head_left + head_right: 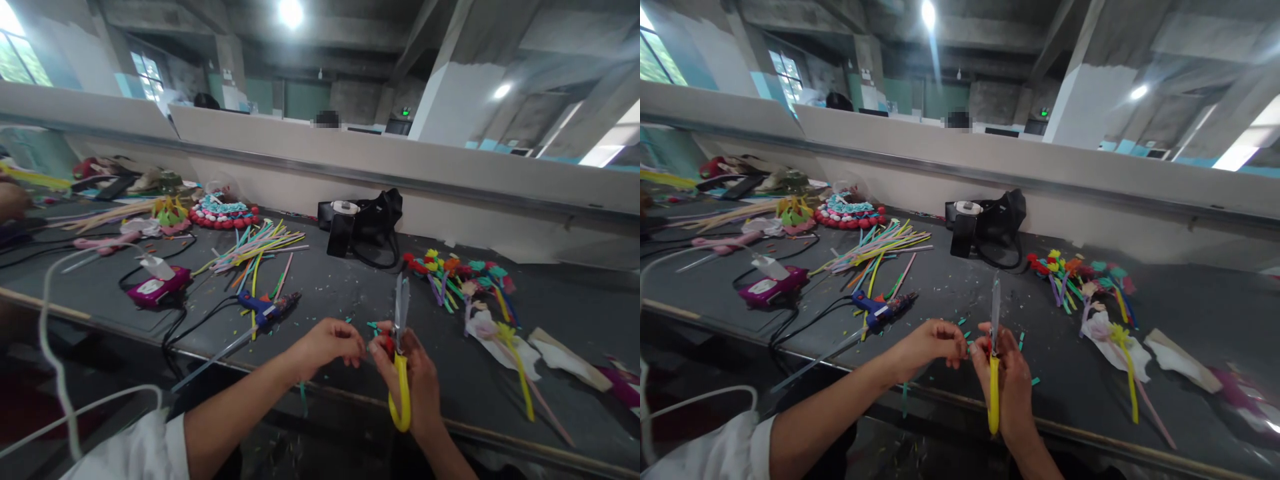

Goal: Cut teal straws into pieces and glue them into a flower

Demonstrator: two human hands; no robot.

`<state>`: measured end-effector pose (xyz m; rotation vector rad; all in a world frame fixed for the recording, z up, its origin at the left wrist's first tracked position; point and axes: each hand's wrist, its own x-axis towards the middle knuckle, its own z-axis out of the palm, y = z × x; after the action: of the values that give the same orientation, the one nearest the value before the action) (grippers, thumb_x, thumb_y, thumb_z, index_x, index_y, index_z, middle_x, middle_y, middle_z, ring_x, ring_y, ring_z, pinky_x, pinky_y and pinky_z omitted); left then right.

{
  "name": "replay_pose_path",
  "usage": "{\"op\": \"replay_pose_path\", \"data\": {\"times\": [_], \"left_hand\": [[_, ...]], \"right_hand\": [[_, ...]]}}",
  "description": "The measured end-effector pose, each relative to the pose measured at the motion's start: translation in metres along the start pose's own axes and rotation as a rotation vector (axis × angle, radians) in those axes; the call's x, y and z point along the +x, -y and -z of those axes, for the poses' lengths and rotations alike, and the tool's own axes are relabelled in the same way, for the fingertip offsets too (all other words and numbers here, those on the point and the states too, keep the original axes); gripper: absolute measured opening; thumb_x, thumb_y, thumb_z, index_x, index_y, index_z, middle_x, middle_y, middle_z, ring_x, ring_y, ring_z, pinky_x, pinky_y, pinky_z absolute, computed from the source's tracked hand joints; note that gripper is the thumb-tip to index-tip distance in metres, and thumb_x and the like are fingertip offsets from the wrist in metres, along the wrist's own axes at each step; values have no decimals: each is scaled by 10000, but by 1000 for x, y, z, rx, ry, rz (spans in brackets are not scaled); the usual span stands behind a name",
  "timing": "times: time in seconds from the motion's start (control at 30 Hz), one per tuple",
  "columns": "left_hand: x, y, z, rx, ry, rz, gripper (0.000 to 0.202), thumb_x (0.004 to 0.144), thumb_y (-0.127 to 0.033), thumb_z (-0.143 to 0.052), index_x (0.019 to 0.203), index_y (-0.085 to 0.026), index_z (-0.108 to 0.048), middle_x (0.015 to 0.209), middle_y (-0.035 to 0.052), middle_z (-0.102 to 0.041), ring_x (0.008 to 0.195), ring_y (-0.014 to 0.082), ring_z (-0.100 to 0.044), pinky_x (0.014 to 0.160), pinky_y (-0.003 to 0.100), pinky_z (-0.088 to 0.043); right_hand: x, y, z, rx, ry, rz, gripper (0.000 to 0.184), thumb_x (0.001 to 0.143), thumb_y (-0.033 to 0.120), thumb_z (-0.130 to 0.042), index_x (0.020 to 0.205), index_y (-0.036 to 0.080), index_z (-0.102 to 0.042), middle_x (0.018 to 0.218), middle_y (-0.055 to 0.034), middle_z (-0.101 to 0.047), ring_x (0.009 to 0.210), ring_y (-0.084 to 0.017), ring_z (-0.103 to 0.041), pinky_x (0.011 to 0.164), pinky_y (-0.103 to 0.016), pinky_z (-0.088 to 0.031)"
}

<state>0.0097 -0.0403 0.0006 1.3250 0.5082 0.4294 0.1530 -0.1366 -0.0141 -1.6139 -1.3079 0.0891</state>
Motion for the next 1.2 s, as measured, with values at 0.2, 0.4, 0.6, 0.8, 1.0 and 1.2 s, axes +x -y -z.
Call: {"op": "replay_pose_path", "data": {"times": [0.2, 0.4, 0.6, 0.8, 1.0, 1.2], "left_hand": [[0, 1, 0, -162, 2, 45, 65, 648, -216, -693, 633, -155, -677, 571, -10, -586, 534, 96, -513, 561, 224, -360], [-1, -10, -2, -417, -286, -198, 89, 685, -211, -711, 661, -151, -650, 577, -17, -557, 567, 84, -474, 597, 216, -355], [0, -16, -2, -558, -393, -364, 125, 713, -247, -720, 687, -165, -629, 601, -29, -529, 605, 90, -469, 646, 223, -375], [0, -13, -6, -603, -422, -376, 126, 707, -244, -734, 703, -158, -641, 641, -25, -547, 614, 81, -467, 638, 210, -375], [-1, -13, -8, -596, -435, -414, 115, 731, -238, -724, 728, -158, -641, 643, -30, -541, 616, 78, -461, 633, 203, -372], [-2, -14, -12, -599, -473, -392, 126, 727, -235, -727, 712, -157, -629, 652, -29, -527, 620, 78, -448, 623, 200, -366]], "right_hand": [[-2, -1, -2, 50, 17, 1, 251, 837, 369, -581, 1022, 200, -596, 811, -18, -681, 658, -146, -653, 653, -261, -526], [-11, 1, -3, -195, -27, 100, 281, 874, 407, -545, 1039, 192, -619, 875, -48, -712, 719, -167, -680, 664, -258, -527], [-23, -7, -11, -415, 11, 188, 309, 882, 374, -494, 1106, 212, -633, 985, -48, -731, 853, -197, -702, 712, -287, -545], [-26, -14, -18, -481, 11, 243, 315, 885, 342, -478, 1129, 204, -623, 1024, -48, -730, 896, -200, -704, 752, -296, -546], [-27, -15, -19, -507, 7, 265, 307, 896, 319, -467, 1135, 194, -614, 1005, -43, -734, 871, -196, -710, 737, -293, -548], [-27, -16, -20, -538, -19, 309, 301, 904, 302, -459, 1125, 172, -618, 966, -52, -739, 830, -190, -715, 708, -278, -547]]}}
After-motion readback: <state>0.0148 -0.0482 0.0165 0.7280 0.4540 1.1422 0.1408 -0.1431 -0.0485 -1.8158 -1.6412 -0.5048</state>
